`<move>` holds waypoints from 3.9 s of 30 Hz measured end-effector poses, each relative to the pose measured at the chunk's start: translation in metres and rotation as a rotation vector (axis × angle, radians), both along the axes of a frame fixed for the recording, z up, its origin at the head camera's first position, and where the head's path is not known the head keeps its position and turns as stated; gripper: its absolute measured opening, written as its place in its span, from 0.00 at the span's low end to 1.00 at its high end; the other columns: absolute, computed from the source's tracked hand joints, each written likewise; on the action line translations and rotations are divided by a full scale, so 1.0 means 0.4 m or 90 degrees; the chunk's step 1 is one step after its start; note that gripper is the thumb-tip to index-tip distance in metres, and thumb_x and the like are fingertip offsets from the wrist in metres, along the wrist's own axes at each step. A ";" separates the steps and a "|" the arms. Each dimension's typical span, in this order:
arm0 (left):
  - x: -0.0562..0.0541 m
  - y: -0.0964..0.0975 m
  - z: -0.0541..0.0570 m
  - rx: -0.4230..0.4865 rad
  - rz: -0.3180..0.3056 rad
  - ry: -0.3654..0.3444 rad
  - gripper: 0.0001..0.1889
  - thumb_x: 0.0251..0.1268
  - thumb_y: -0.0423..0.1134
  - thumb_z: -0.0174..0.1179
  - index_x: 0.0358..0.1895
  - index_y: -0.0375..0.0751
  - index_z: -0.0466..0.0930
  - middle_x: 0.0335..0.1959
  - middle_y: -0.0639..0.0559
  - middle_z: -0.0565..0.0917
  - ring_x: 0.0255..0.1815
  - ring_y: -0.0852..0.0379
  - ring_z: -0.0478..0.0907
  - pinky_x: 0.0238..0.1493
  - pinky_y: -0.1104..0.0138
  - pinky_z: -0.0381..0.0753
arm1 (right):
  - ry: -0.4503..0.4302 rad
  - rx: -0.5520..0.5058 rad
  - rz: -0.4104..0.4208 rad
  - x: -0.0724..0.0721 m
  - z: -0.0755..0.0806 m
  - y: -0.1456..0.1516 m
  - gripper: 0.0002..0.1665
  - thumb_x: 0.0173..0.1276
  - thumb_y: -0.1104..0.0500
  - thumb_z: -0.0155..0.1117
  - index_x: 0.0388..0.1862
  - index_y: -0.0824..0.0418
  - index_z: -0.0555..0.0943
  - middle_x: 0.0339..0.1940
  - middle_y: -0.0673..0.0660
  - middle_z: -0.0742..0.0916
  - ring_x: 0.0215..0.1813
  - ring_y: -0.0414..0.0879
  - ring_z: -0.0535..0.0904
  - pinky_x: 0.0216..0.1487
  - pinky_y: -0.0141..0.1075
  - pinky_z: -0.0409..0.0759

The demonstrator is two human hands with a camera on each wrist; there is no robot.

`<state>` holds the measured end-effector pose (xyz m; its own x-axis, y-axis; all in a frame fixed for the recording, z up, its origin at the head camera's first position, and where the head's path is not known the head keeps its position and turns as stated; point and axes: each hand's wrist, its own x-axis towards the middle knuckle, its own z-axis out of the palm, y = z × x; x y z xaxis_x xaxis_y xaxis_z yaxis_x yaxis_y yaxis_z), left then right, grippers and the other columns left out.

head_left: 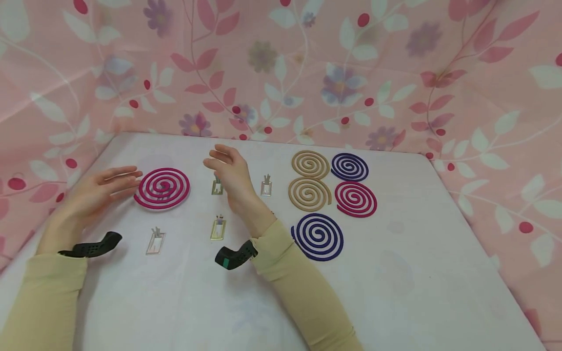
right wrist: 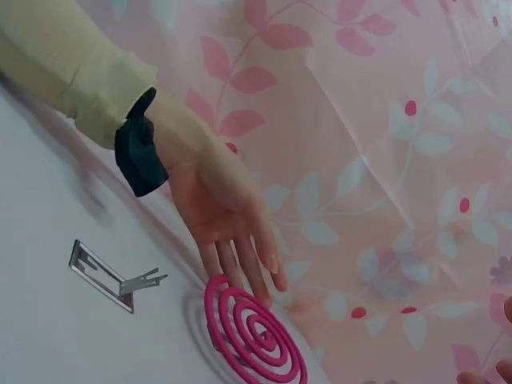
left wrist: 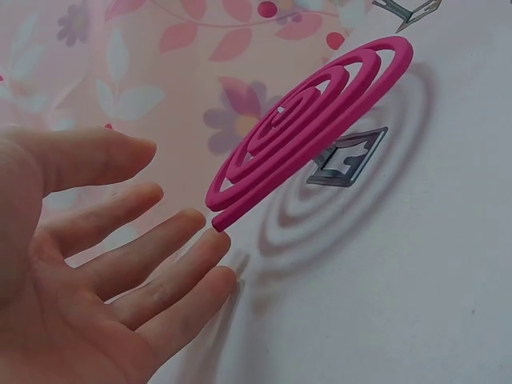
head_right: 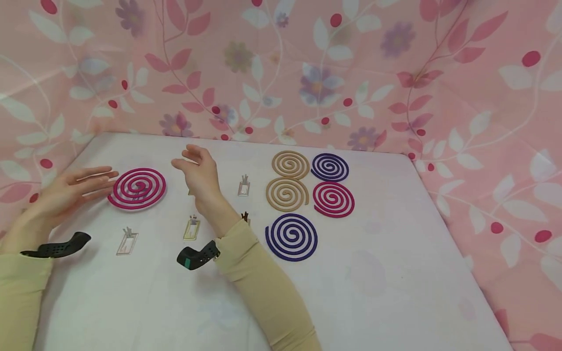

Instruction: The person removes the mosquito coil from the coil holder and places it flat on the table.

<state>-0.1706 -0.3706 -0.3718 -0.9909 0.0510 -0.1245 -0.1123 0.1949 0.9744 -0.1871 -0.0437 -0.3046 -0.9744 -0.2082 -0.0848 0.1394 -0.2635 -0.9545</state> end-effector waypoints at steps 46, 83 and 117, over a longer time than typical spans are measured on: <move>-0.005 -0.002 -0.030 0.062 0.022 -0.074 0.34 0.72 0.45 0.60 0.76 0.40 0.59 0.53 0.67 0.80 0.48 0.70 0.83 0.45 0.75 0.84 | -0.214 -0.103 0.008 0.060 -0.163 -0.158 0.18 0.72 0.56 0.61 0.57 0.62 0.78 0.58 0.60 0.82 0.65 0.58 0.76 0.66 0.51 0.76; -0.008 0.039 0.012 0.125 0.037 -0.009 0.18 0.72 0.38 0.60 0.62 0.52 0.78 0.51 0.66 0.82 0.46 0.69 0.82 0.43 0.77 0.84 | -0.195 -0.140 0.023 0.041 -0.130 -0.123 0.17 0.74 0.57 0.59 0.57 0.63 0.77 0.57 0.60 0.82 0.64 0.62 0.77 0.64 0.53 0.78; -0.012 0.189 0.061 0.230 0.077 0.013 0.24 0.66 0.35 0.65 0.65 0.45 0.74 0.47 0.62 0.87 0.47 0.67 0.85 0.43 0.73 0.85 | -0.194 -0.178 -0.091 -0.010 -0.094 -0.054 0.15 0.73 0.65 0.58 0.57 0.65 0.78 0.45 0.58 0.85 0.42 0.48 0.81 0.58 0.45 0.83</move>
<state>-0.1756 -0.2950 -0.3476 -0.9945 -0.0292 -0.1007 -0.0941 -0.1745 0.9802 -0.1910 -0.0653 -0.3423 -0.9345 -0.1288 -0.3319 0.3465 -0.5435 -0.7645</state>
